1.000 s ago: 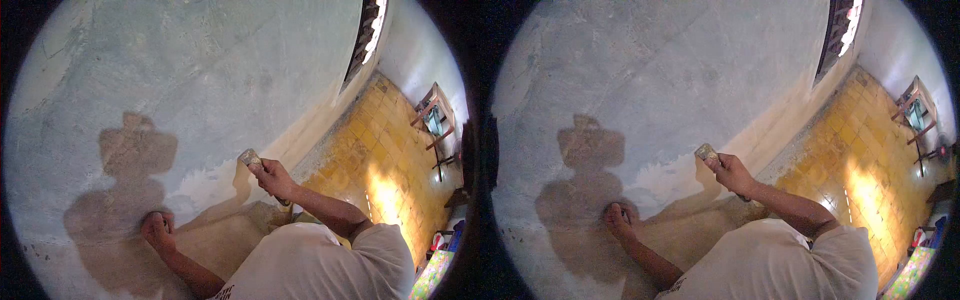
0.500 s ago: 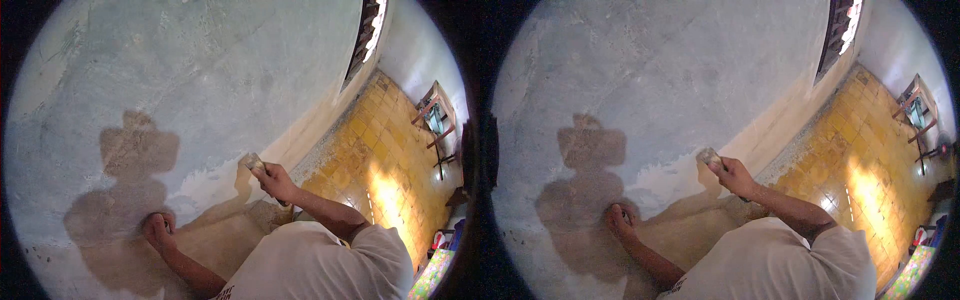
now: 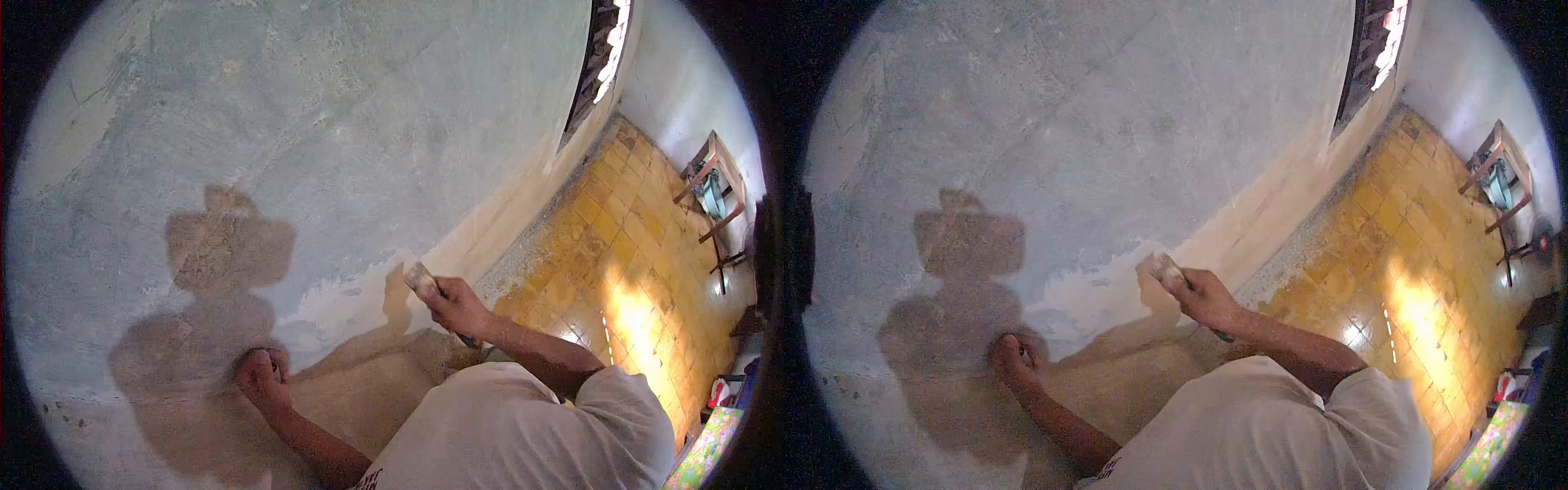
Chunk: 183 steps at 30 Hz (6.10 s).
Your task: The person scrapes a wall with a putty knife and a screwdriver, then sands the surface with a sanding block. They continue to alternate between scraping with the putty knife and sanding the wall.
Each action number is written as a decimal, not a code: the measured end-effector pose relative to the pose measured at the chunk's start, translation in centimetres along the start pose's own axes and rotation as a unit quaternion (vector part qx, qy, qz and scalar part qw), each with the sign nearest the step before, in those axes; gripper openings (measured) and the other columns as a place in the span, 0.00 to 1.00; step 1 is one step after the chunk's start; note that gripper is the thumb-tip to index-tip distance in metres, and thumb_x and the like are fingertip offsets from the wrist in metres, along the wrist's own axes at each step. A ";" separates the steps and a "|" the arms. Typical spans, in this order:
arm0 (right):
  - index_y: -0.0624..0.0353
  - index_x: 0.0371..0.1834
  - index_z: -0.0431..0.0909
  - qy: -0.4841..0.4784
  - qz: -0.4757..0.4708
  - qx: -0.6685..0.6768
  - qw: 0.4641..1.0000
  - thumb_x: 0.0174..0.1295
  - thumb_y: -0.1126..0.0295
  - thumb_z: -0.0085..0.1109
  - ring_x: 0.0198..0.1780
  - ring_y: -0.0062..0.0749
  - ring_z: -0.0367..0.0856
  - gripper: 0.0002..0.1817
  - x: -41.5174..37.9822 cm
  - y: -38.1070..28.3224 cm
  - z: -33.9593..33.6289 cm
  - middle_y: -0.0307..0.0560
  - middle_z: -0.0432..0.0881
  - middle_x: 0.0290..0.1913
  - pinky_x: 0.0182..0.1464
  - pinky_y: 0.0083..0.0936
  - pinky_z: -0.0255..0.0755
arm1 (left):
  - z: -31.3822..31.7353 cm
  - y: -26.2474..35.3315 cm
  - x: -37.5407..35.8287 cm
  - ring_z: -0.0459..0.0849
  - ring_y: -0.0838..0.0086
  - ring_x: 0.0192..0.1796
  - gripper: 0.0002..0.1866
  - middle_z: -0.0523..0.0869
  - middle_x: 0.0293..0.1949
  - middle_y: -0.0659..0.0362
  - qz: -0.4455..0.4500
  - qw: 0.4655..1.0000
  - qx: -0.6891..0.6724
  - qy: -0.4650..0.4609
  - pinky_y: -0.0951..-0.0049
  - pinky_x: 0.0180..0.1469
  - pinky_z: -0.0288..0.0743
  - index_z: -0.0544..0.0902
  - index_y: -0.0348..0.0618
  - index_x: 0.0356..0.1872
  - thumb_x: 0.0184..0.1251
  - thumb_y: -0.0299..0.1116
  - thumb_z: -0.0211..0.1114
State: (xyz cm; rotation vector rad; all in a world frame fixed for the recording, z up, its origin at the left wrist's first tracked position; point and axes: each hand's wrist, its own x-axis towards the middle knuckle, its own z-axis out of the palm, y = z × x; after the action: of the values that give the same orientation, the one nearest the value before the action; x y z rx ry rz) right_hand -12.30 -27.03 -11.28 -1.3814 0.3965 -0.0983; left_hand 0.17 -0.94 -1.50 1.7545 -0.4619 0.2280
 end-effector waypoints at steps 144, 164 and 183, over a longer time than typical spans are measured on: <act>0.58 0.27 0.68 0.021 -0.050 -0.061 0.997 0.66 0.50 0.49 0.15 0.14 0.64 0.21 2.0 -2.5 -0.7 0.33 0.66 0.15 0.15 0.17 0.61 | -0.1 0.1 -0.6 0.65 0.83 0.15 0.17 0.74 0.15 0.65 -0.073 0.997 -0.037 0.011 0.81 0.14 0.55 0.77 0.41 0.17 0.61 0.40 0.61; 0.58 0.25 0.67 0.038 -0.018 -0.088 0.995 0.67 0.54 0.48 0.15 0.15 0.65 0.20 1.1 1.6 -0.5 0.34 0.66 0.15 0.15 0.18 0.61 | -0.6 -1.2 -0.7 0.64 0.82 0.13 0.15 0.78 0.19 0.60 -0.097 0.993 -0.061 0.010 0.80 0.12 0.54 0.77 0.39 0.19 0.64 0.36 0.58; 0.57 0.24 0.66 0.053 -0.016 -0.037 0.998 0.67 0.53 0.49 0.14 0.15 0.64 0.20 1.6 -1.4 -1.6 0.34 0.65 0.15 0.15 0.17 0.63 | -0.2 -1.3 -0.9 0.64 0.83 0.13 0.19 0.72 0.14 0.64 -0.133 0.988 -0.053 0.063 0.80 0.14 0.53 0.76 0.39 0.17 0.64 0.40 0.58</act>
State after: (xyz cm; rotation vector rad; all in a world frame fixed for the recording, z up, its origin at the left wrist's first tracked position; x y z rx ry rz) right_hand -11.13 -29.23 -10.47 -1.4605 0.4700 -0.1857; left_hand -0.07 -0.33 -3.00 1.6662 -0.1422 0.1219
